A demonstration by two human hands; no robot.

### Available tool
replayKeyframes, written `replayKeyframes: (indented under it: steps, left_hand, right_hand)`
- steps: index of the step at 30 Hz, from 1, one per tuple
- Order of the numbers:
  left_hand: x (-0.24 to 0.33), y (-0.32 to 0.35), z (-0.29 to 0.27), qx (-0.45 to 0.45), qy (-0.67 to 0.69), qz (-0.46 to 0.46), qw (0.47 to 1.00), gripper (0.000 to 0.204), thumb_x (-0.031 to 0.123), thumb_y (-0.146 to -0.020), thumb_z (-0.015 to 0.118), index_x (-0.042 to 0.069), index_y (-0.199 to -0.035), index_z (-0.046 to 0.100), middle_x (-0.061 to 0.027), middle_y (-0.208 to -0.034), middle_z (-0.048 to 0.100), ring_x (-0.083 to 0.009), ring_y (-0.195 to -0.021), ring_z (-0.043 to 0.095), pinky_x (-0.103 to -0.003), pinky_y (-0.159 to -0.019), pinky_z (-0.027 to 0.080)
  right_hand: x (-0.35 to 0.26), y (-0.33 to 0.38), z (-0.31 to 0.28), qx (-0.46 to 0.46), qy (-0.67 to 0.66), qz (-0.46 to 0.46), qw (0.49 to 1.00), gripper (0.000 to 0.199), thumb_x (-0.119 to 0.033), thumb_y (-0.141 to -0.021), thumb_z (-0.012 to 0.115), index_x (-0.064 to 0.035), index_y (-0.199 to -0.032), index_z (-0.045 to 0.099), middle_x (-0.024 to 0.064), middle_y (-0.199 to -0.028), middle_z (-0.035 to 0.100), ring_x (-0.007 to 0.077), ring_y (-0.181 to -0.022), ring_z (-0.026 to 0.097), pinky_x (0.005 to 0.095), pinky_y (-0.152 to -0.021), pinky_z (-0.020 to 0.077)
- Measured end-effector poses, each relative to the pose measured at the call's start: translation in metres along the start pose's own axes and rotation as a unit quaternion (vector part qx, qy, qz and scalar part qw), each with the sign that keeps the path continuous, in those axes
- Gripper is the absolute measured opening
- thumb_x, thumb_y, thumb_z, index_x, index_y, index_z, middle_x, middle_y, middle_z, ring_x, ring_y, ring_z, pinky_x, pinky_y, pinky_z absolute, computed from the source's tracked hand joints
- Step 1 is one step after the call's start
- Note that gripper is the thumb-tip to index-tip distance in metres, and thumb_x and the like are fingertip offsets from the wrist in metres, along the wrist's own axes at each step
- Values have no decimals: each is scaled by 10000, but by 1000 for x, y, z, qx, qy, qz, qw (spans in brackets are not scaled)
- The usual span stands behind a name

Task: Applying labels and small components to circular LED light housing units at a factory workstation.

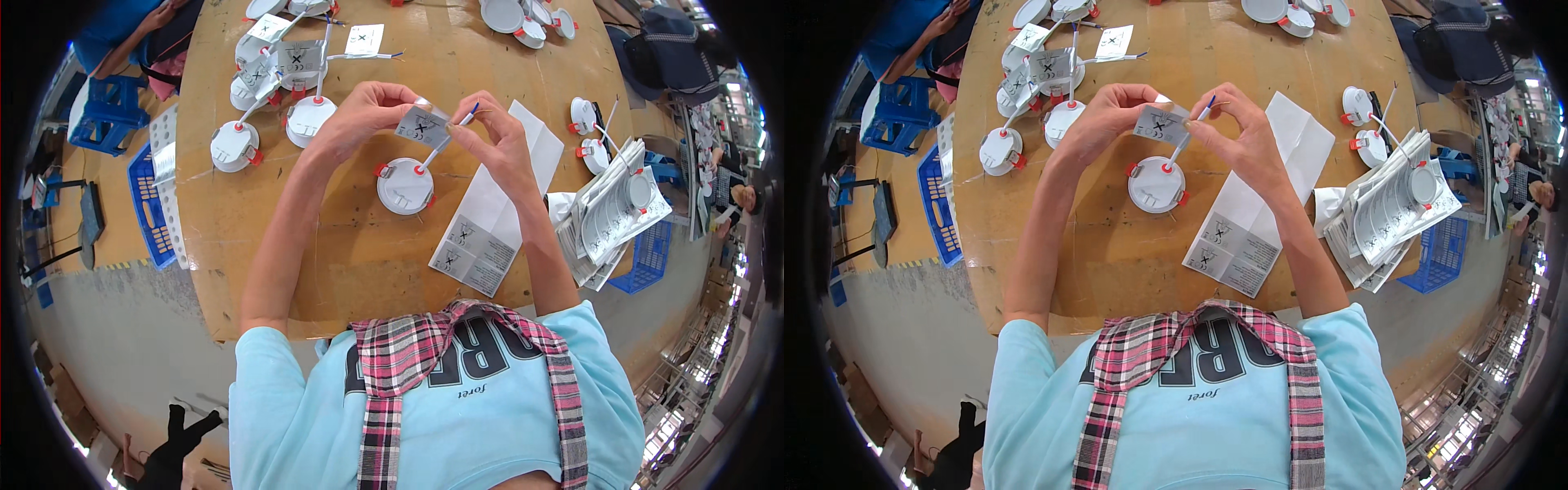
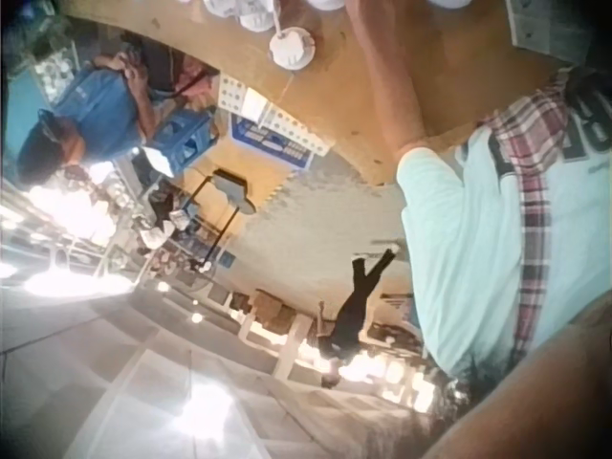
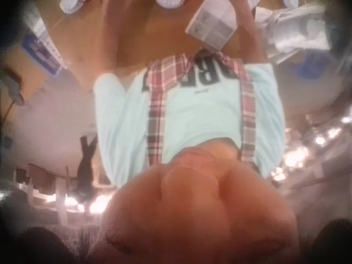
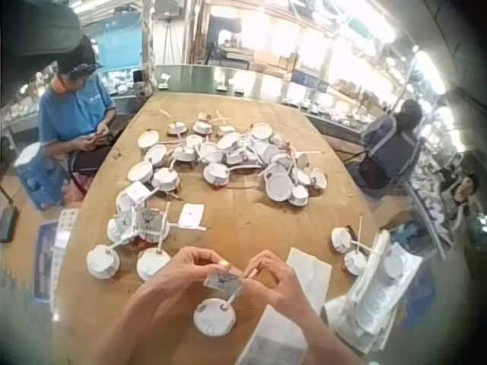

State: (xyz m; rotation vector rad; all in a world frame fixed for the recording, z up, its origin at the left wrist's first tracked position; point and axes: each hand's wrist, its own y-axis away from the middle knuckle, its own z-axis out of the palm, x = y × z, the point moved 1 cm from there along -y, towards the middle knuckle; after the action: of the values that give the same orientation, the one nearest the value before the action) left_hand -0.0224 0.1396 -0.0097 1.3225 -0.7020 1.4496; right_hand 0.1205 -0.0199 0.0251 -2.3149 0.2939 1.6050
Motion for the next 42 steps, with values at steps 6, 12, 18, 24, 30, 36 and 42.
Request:
replayKeyframes:
  steps: [6, 12, 18, 24, 30, 36, 42]
  left_hand:
    - [7, -2, -4, 17, -54, 28, 998, 233, 253, -849, 682, 34, -928, 692, 8, -808, 653, -51, -771, 579, -230, -743, 451]
    - [0, 0, -2, 22, -25, 60, 998, 220, 229, -880, 646, 23, -945, 689, -2, -844, 664, -52, -795, 587, -216, -772, 468]
    - [-6, 0, -2, 31, -15, 64, 997, 230, 207, -900, 620, 10, -998, 684, -15, -880, 676, -61, -816, 608, -223, -790, 488]
    - [-1, 1, 0, 32, 2, 56, 998, 253, 200, -917, 601, -4, -1047, 675, -47, -919, 690, -94, -840, 641, -257, -818, 513]
    - [1, 2, 4, 27, 18, 64, 997, 257, 200, -918, 598, -11, -1043, 675, -61, -917, 692, -109, -842, 652, -281, -829, 528]
    - [7, 4, 4, 40, -16, 67, 997, 250, 197, -912, 601, -5, -1035, 681, -59, -900, 692, -104, -832, 650, -272, -808, 528]
    - [13, 5, 8, 55, -43, 75, 995, 252, 202, -907, 607, -10, -1015, 688, -60, -884, 694, -108, -803, 652, -276, -797, 530]
  right_hand:
    - [-1, 0, 4, 18, -44, 27, 998, 106, -104, -828, 670, -33, -891, 622, 5, -865, 607, 111, -828, 564, 268, -843, 442]
    - [0, 4, 7, 47, -98, 43, 993, 93, -71, -870, 634, -15, -941, 615, 17, -899, 613, 101, -859, 572, 261, -857, 451]
    - [-2, 5, 12, 71, -118, 61, 989, 103, -67, -880, 624, 0, -958, 612, 24, -917, 609, 96, -878, 572, 255, -848, 450]
    - [1, 6, 12, 87, -123, 72, 986, 103, -71, -888, 616, 3, -960, 616, 21, -913, 615, 88, -876, 572, 242, -833, 452]
    - [2, 5, 14, 102, -134, 74, 983, 113, -78, -889, 614, 10, -960, 616, 23, -911, 621, 83, -862, 578, 236, -815, 455]
    - [1, 4, 15, 105, -123, 79, 984, 116, -79, -890, 610, 13, -962, 611, 24, -904, 621, 81, -851, 578, 233, -816, 456]
    - [1, 4, 17, 121, -116, 72, 983, 129, -69, -886, 613, 12, -987, 600, 25, -914, 610, 78, -854, 570, 237, -822, 458]
